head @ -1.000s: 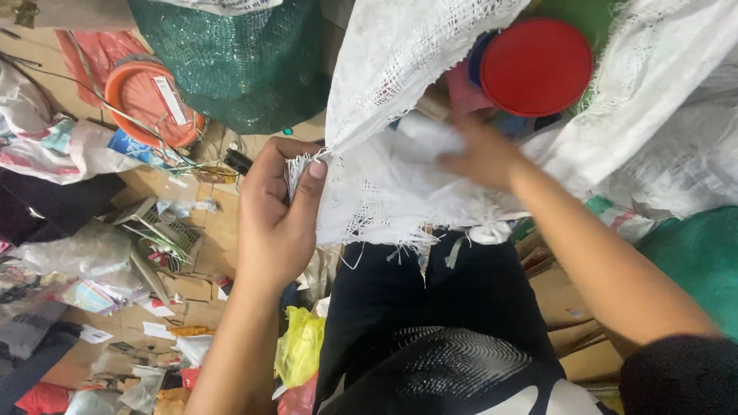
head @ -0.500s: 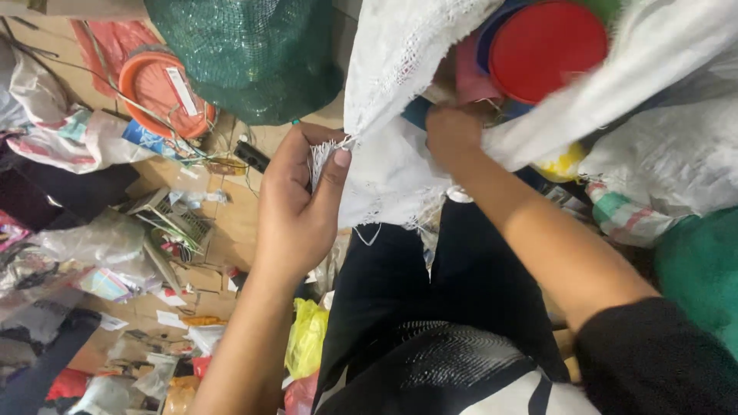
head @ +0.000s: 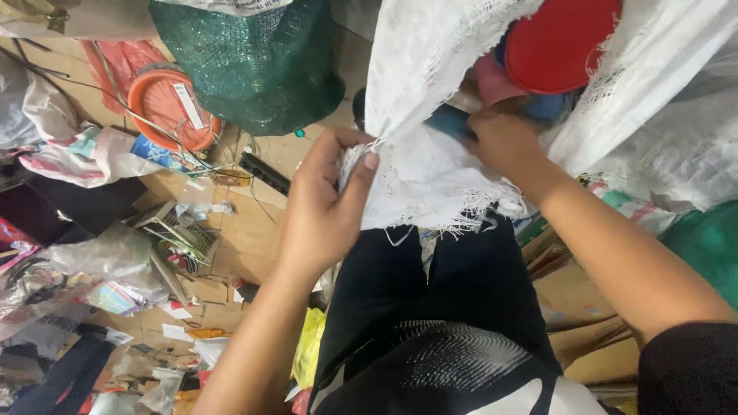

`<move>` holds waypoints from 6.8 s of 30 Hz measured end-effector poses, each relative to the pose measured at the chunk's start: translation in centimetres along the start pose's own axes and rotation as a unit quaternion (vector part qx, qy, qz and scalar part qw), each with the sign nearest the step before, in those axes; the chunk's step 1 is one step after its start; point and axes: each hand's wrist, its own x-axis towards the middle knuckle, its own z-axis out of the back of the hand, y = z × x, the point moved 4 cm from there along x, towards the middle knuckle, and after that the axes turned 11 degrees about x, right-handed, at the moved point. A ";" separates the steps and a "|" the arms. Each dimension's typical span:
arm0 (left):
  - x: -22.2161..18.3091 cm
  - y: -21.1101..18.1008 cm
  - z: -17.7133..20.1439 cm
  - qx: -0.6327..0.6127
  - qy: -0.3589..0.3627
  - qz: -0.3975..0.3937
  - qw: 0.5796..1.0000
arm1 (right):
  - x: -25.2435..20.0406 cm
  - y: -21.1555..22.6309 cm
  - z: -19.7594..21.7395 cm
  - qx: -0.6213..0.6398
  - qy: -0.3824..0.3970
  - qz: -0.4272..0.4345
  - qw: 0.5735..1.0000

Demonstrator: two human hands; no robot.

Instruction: Sorting through various plastic containers and a toy gun from bags on the floor.

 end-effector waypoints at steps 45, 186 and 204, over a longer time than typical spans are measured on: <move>2.0 -2.1 -0.5 -0.043 0.007 -0.050 0.998 | -4.9 0.6 21.7 0.122 -0.133 0.082 0.980; 4.2 -1.2 -0.4 -0.070 -0.013 0.004 0.997 | 1.9 1.2 -1.7 0.175 -0.070 0.043 0.981; 4.2 -3.3 -2.3 -0.028 0.014 0.029 0.999 | 5.3 -15.1 -4.9 0.069 0.057 -0.340 0.936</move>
